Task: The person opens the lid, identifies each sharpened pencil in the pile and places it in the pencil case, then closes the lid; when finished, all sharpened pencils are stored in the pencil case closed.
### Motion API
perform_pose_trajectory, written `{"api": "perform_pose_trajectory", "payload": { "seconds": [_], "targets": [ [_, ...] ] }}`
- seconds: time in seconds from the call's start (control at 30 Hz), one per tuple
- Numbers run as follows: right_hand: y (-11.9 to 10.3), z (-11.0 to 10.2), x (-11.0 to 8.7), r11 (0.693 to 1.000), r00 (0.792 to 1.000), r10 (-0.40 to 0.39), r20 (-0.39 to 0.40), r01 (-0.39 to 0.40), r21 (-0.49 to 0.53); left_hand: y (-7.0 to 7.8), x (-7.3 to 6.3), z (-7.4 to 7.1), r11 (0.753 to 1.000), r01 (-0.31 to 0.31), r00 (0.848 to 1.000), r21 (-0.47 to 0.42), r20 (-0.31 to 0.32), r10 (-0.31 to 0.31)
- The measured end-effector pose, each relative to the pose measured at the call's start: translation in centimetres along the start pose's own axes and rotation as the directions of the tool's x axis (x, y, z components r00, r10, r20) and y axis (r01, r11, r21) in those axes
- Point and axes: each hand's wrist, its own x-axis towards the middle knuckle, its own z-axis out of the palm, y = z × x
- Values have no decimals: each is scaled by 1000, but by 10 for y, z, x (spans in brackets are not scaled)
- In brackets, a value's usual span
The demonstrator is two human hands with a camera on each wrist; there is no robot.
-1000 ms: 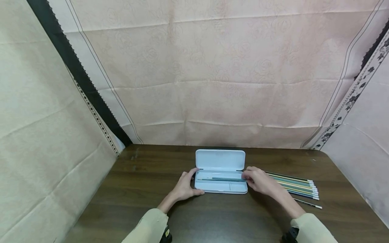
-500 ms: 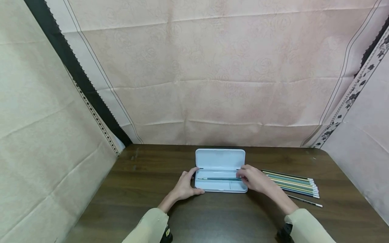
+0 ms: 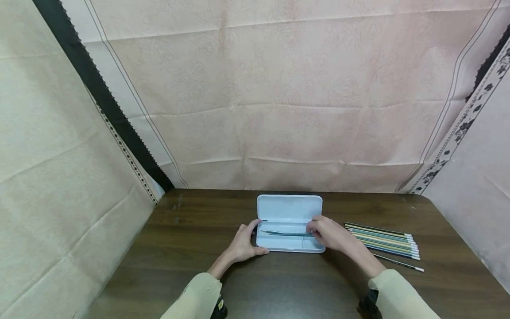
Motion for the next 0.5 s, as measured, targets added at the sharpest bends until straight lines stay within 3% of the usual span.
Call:
{"api": "perform_pose_trajectory", "payload": {
  "seconds": [0.5],
  "targets": [
    [-3, 0, 3, 999, 1000, -24, -4, 24, 35, -1, 1, 1, 1000, 6, 1000, -5, -3, -6]
  ]
}}
